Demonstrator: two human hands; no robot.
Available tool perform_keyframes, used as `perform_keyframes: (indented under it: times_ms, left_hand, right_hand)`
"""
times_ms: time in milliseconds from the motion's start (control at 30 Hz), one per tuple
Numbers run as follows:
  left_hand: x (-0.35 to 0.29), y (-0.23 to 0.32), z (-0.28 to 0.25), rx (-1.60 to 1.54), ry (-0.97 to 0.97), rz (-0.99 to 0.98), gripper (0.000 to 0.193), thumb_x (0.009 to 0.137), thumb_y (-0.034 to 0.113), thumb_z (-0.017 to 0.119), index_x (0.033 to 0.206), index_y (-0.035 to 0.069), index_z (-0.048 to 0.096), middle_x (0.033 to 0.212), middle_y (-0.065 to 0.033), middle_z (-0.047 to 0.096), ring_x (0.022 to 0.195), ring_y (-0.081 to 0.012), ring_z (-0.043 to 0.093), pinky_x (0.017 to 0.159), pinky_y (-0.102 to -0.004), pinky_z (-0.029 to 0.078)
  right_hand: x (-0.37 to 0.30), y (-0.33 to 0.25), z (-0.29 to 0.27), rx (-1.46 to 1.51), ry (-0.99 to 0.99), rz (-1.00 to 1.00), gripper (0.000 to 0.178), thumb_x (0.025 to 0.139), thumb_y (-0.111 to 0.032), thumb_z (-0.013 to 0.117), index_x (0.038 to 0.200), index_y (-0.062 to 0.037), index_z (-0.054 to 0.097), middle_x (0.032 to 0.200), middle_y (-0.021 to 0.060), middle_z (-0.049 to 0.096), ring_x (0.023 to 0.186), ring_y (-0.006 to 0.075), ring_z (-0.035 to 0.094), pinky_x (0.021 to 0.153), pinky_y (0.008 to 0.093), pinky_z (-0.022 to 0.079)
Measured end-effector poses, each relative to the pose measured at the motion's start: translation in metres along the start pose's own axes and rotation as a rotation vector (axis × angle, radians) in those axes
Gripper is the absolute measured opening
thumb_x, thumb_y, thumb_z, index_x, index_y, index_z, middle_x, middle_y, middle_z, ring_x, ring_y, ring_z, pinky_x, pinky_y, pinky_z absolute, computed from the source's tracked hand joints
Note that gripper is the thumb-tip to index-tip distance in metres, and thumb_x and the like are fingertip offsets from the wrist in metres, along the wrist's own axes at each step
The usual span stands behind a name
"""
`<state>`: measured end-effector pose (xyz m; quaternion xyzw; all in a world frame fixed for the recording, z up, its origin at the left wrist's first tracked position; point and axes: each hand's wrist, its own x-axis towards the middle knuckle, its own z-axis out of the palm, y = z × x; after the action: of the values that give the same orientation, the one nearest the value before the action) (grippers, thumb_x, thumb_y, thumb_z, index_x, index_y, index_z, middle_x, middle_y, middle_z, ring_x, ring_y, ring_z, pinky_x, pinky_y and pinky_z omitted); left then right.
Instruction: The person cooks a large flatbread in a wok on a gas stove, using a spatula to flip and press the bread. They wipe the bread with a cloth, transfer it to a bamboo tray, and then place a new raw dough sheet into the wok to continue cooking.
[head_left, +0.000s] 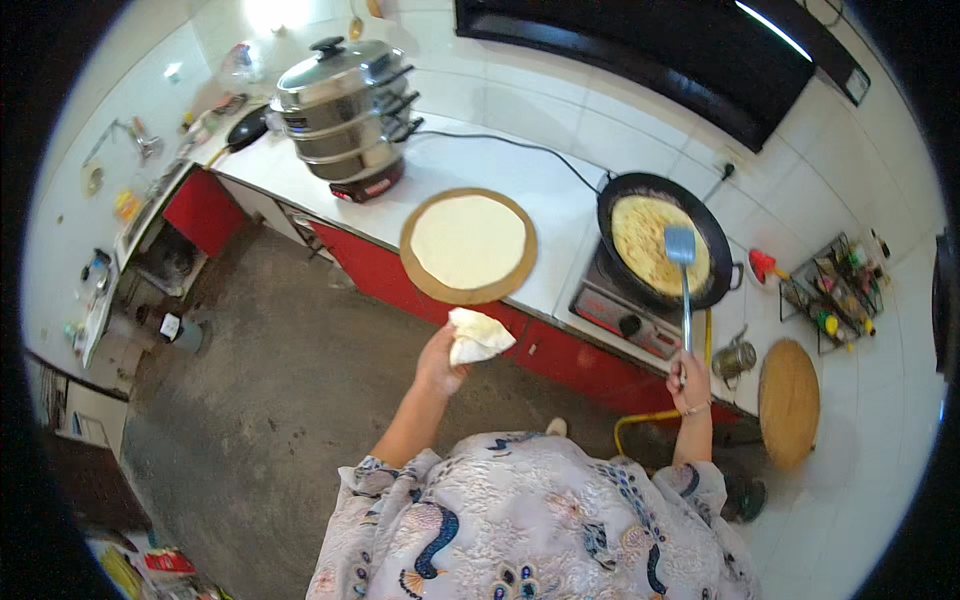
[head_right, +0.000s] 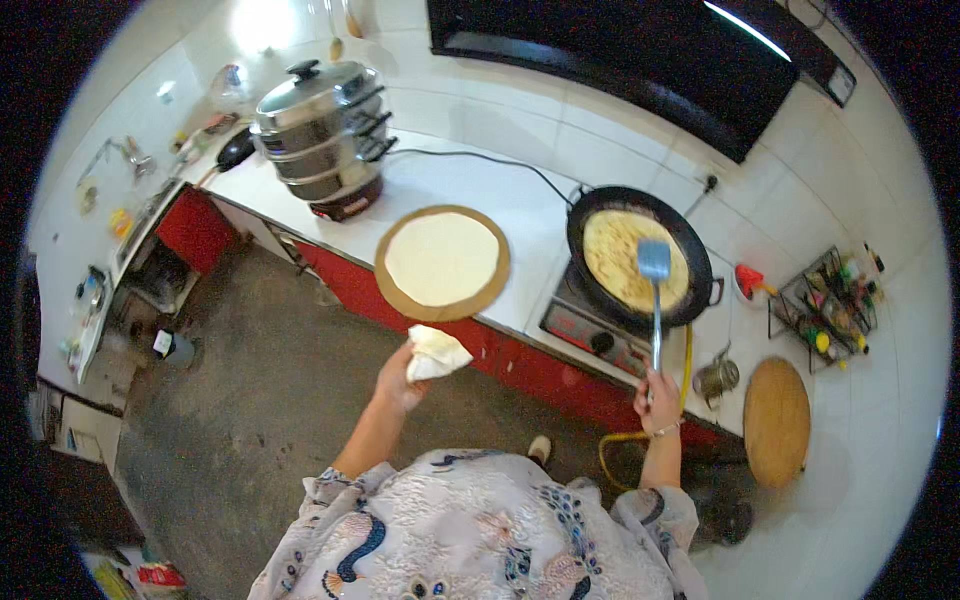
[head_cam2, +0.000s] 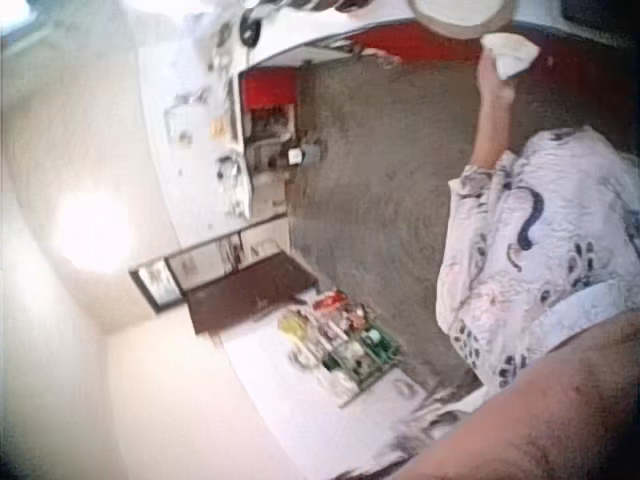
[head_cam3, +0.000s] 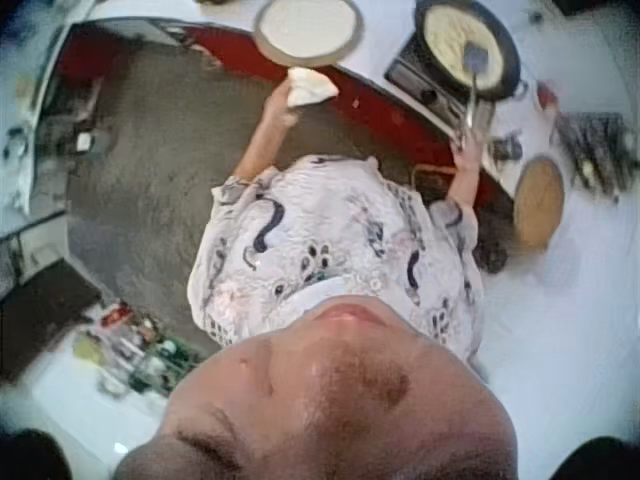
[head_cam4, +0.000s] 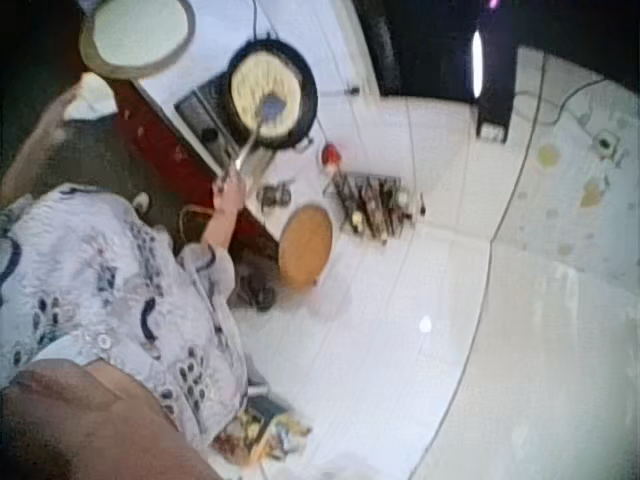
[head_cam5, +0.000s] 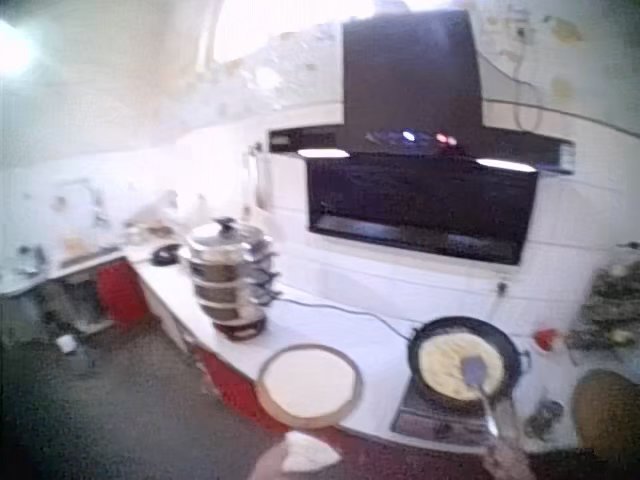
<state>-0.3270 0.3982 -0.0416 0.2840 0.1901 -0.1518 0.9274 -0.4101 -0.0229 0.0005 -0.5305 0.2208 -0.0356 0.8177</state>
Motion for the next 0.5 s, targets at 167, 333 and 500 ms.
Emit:
perform_keyframes:
  times_ms: [167, 333, 500]
  left_hand:
    - [-0.005, -0.001, 0.005, 0.070, 0.103, -0.030, 0.028, 0.090, 0.023, 0.047, 0.110, 0.004, 0.052, 0.101, -0.0085, 0.062, 0.087, -0.0202, 0.062, 0.072, -0.0324, 0.053]
    - [-0.004, 0.005, 0.017, 0.100, -0.064, -0.015, 0.030, 0.089, 0.020, 0.049, 0.115, 0.006, 0.049, 0.109, -0.0088, 0.059, 0.095, -0.0211, 0.059, 0.078, -0.0343, 0.050]
    - [-0.012, 0.016, 0.018, 0.254, -0.002, 0.014, 0.035, 0.086, 0.010, 0.049, 0.120, 0.004, 0.045, 0.114, -0.0112, 0.056, 0.102, -0.0244, 0.056, 0.088, -0.0365, 0.046]
  right_hand:
    - [-0.029, 0.012, 0.049, -0.178, -0.134, -0.040, 0.026, 0.091, -0.019, 0.046, 0.112, -0.0025, 0.050, 0.057, 0.0025, 0.048, 0.038, 0.0074, 0.039, 0.033, 0.0224, 0.031]
    - [-0.014, 0.064, 0.087, -0.335, -0.286, 0.142, 0.024, 0.088, -0.027, 0.054, 0.091, -0.0036, 0.051, 0.053, 0.0015, 0.047, 0.037, 0.0085, 0.039, 0.034, 0.0240, 0.030]
    - [-0.026, 0.071, 0.114, -0.434, -0.315, 0.113, 0.020, 0.085, -0.022, 0.058, 0.089, -0.0039, 0.051, 0.054, 0.0013, 0.049, 0.040, 0.0076, 0.043, 0.036, 0.0230, 0.034]
